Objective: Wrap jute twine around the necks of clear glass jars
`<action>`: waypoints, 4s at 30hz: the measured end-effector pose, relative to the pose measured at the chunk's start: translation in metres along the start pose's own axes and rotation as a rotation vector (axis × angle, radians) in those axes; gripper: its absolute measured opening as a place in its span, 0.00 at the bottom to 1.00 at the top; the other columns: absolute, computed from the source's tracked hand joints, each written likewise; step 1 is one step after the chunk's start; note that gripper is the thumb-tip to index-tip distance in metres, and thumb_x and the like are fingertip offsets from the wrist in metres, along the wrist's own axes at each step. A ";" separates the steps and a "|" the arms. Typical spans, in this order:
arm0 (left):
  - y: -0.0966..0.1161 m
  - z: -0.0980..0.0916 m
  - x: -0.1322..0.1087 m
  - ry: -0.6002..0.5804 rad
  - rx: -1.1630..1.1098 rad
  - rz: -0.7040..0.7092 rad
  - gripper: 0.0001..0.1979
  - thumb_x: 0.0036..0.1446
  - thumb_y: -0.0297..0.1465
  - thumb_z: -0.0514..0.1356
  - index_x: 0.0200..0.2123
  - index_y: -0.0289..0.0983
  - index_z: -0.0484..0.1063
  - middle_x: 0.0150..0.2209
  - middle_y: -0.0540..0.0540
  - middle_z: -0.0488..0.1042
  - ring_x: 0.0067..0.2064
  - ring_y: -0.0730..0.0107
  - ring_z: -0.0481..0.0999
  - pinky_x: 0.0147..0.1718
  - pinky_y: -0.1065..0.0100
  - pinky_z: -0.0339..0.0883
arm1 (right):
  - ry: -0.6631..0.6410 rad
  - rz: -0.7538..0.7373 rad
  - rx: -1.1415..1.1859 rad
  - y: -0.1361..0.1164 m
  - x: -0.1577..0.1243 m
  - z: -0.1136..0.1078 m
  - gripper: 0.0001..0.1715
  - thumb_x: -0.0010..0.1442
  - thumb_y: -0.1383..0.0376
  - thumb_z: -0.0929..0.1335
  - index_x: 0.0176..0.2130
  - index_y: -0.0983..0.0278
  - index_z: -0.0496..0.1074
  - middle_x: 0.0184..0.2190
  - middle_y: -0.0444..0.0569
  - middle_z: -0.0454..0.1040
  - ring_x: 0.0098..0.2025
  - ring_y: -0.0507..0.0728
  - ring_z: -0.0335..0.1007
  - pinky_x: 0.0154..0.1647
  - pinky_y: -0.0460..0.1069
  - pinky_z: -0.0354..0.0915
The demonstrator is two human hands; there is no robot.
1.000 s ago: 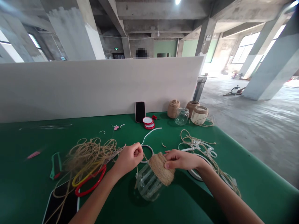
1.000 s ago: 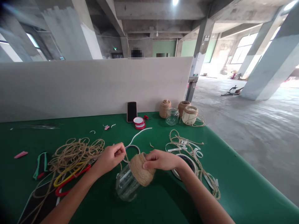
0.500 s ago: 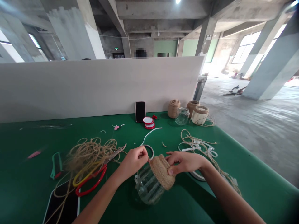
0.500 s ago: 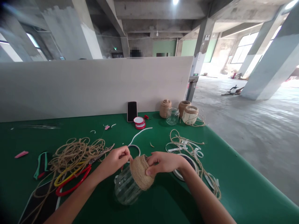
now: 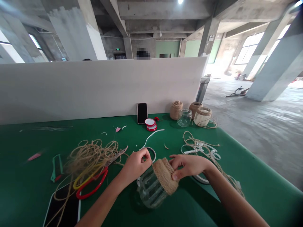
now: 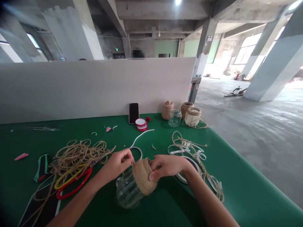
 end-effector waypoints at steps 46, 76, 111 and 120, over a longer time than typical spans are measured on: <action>0.003 0.002 -0.003 -0.319 -0.259 0.046 0.05 0.51 0.30 0.54 0.27 0.35 0.65 0.23 0.53 0.60 0.26 0.74 0.59 0.25 0.74 0.52 | 0.195 0.078 0.359 0.013 0.007 0.002 0.31 0.55 0.46 0.63 0.18 0.65 0.50 0.20 0.38 0.44 0.24 0.47 0.40 0.25 0.46 0.41; 0.004 0.014 -0.010 -0.424 -0.166 -0.023 0.13 0.45 0.28 0.56 0.38 0.35 0.67 0.22 0.56 0.55 0.24 0.76 0.54 0.22 0.74 0.49 | 0.007 0.039 0.074 -0.007 -0.004 0.002 0.27 0.58 0.46 0.60 0.26 0.67 0.63 0.28 0.41 0.62 0.33 0.51 0.60 0.59 0.56 0.36; 0.014 0.008 -0.010 -0.210 -0.136 0.116 0.15 0.53 0.33 0.58 0.45 0.39 0.63 0.22 0.57 0.49 0.23 0.77 0.51 0.23 0.74 0.46 | 0.323 0.114 0.482 0.007 0.004 -0.002 0.27 0.55 0.49 0.65 0.22 0.69 0.67 0.19 0.39 0.54 0.24 0.48 0.45 0.25 0.45 0.47; 0.003 0.015 -0.005 -0.325 -0.356 0.029 0.25 0.52 0.32 0.60 0.52 0.37 0.56 0.20 0.59 0.49 0.22 0.79 0.49 0.21 0.75 0.44 | 0.285 -0.092 0.292 -0.003 0.002 -0.007 0.27 0.60 0.51 0.61 0.21 0.68 0.62 0.28 0.45 0.61 0.33 0.51 0.55 0.36 0.47 0.56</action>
Point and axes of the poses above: each hand's wrist, its own x-axis towards the middle knuckle, its own z-axis out of the palm, y = z × x, the point moved 4 cm from there along x, towards the middle knuckle
